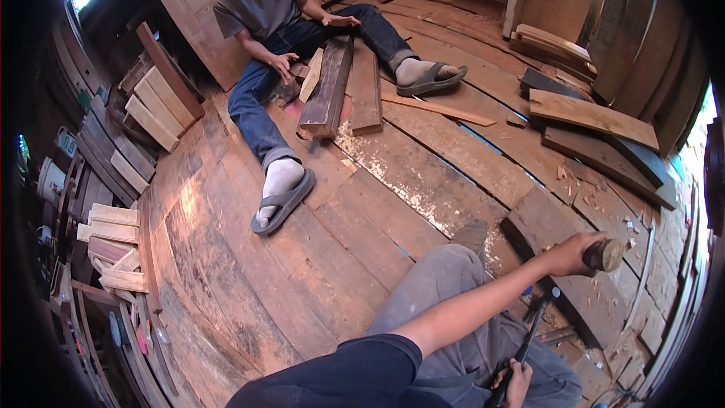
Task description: Chisel and shape a piece of wood using a hammer and a metal tool while sitting on a workshop floor.
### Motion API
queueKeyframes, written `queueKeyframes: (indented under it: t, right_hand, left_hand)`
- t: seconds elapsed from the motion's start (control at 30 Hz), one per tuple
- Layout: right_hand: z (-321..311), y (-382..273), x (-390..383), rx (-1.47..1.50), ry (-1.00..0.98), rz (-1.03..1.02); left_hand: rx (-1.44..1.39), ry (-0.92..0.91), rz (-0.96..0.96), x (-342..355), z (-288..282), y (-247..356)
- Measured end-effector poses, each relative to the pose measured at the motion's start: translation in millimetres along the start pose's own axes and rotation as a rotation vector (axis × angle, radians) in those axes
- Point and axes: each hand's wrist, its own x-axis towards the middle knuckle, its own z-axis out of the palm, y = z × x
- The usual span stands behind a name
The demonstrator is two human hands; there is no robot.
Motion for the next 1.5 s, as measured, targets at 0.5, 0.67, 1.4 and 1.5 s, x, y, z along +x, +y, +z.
queueKeyframes:
  t: [0.5,0.67,1.4,1.5]
  right_hand:
    - [2,-3,-2,0.003,0.008,0.044]
    - [0,-5,0,-0.015,-0.014,0.001]
    - [2,-5,-1,0.015,0.0,0.014]
    - [2,-3,0,0.016,-0.005,0.02]
  left_hand:
    - [0.068,0.03,-0.004,-2,-1,-6]
    - [0.057,-0.004,0.027,1,-1,-5]
    - [0.069,-0.031,-0.018,0,1,-11]
    - [0.041,0.015,0.006,0,-1,-14]
